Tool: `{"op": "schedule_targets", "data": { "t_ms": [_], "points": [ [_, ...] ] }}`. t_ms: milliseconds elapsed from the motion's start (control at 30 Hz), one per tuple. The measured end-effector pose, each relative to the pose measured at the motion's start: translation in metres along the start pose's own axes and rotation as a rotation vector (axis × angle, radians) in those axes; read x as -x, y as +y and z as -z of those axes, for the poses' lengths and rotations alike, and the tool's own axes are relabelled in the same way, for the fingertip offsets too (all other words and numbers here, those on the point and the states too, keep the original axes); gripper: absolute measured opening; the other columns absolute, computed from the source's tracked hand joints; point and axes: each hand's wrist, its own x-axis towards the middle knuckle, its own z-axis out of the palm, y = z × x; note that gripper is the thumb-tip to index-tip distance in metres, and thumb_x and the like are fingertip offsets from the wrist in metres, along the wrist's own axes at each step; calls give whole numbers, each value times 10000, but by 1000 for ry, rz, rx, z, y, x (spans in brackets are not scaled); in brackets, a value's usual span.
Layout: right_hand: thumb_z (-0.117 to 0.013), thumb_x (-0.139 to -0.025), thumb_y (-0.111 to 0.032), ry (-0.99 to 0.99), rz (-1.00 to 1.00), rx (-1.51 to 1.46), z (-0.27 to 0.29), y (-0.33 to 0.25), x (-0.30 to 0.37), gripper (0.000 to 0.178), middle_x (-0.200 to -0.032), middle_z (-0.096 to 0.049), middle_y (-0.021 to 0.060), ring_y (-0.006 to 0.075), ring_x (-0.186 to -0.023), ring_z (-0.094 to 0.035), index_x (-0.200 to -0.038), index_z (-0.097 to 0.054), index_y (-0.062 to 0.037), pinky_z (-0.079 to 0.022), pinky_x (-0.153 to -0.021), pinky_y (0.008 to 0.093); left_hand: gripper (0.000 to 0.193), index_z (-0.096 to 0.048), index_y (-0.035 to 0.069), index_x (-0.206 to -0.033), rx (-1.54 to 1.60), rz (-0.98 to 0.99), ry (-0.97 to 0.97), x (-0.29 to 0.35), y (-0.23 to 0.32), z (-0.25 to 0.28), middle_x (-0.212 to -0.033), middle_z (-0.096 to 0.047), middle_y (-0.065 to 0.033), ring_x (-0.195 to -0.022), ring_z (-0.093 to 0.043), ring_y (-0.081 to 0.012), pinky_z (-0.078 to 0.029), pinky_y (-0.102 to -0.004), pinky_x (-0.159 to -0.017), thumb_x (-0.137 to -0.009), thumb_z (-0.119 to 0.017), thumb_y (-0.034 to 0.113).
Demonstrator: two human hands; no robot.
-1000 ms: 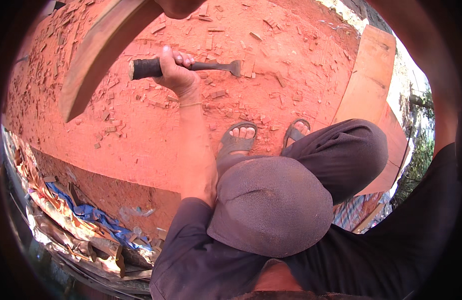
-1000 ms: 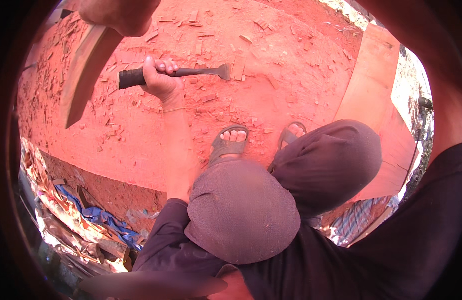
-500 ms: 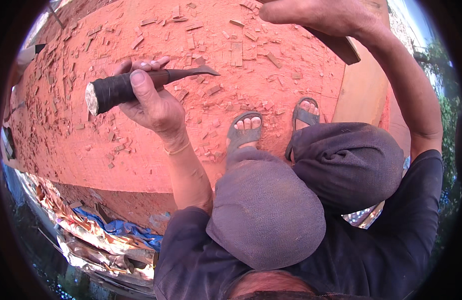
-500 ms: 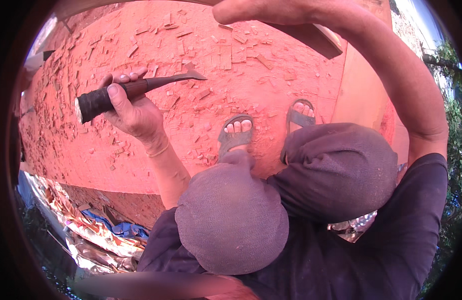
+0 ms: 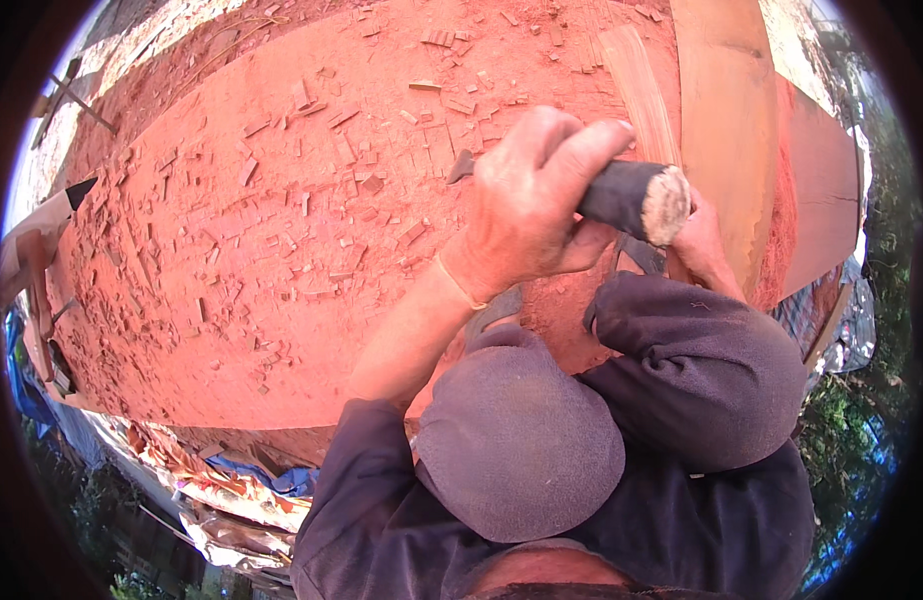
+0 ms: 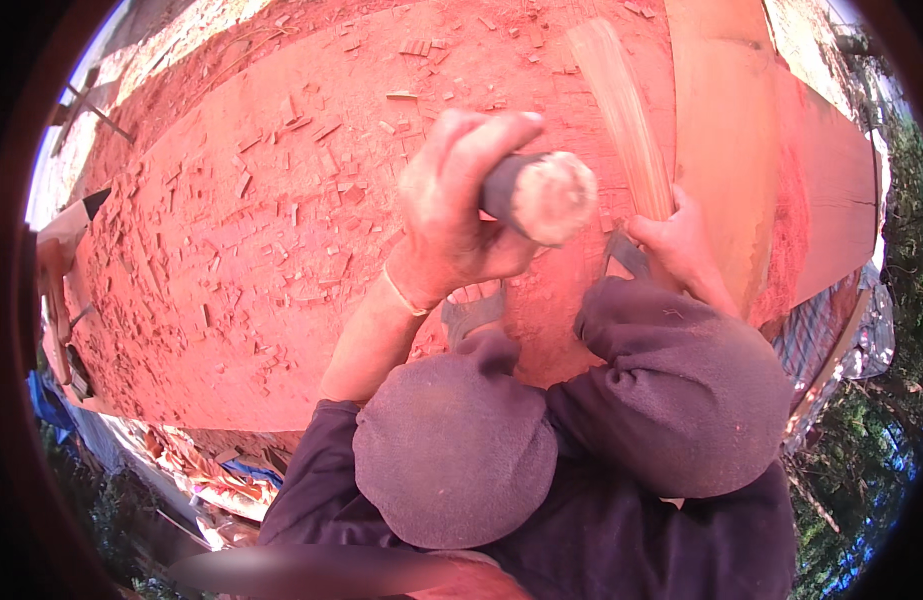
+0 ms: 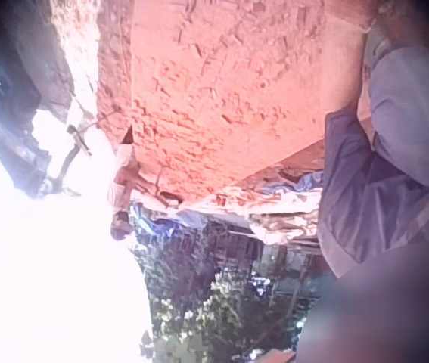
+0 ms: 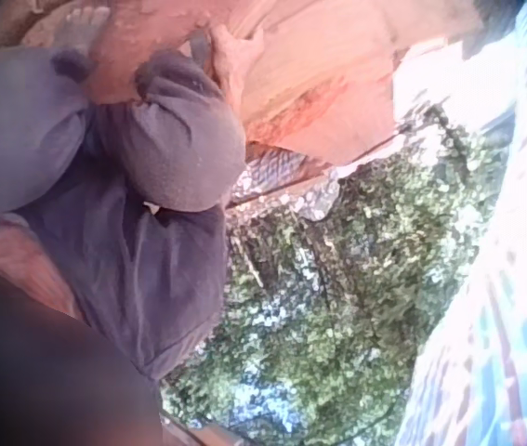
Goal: The person uses a small axe to repeatedly strike and shape a piece of wood held in the left hand. Wood chips accumulate on the ground as the person continues to carve the wood piece.
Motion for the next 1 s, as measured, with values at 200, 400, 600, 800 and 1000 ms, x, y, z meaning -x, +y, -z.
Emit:
{"op": "schedule_targets", "data": {
  "t_ms": [200,400,600,800,1000],
  "points": [
    [-807,-829,-103,115,30,-230,35,53,-4,434,-974,-709,80,131,-794,-669,-1196,-617,28,-559,-688,294,323,-667,177,-969,-56,-204,-232,6,-19,-84,-784,-551,-28,-626,-619,-210,-511,-346,-532,-670,-791,177],
    [-762,-827,-62,14,-33,-287,60,57,-16,413,-965,-701,81,142,-797,-662,-1199,-610,32,-552,-717,303,306,-633,158,-922,-106,-120,-300,22,-22,-126,-712,-536,-31,-611,-609,-240,-498,-379,-538,-671,-782,251],
    [-733,-808,-44,-41,-1,-287,85,76,-38,338,-934,-688,76,130,-754,-632,-1117,-610,20,-522,-686,290,320,-647,143,-954,-210,-23,-423,15,-32,-167,-742,-578,-43,-654,-641,-267,-512,-396,-552,-679,-793,219],
    [-743,-810,-62,-2,61,-250,122,94,-27,317,-889,-676,73,137,-766,-631,-1089,-620,26,-512,-694,288,328,-651,132,-964,-236,41,-446,4,-43,-185,-781,-634,-42,-710,-676,-266,-520,-398,-560,-690,-813,212],
    [-667,-861,-48,224,458,-497,155,26,-18,363,-1034,-642,148,215,-886,-642,-1193,-555,49,-548,-779,366,292,-657,137,-927,-258,96,-383,-9,-49,-183,-753,-644,-60,-688,-673,-281,-520,-387,-567,-701,-821,220]
  ]
}}
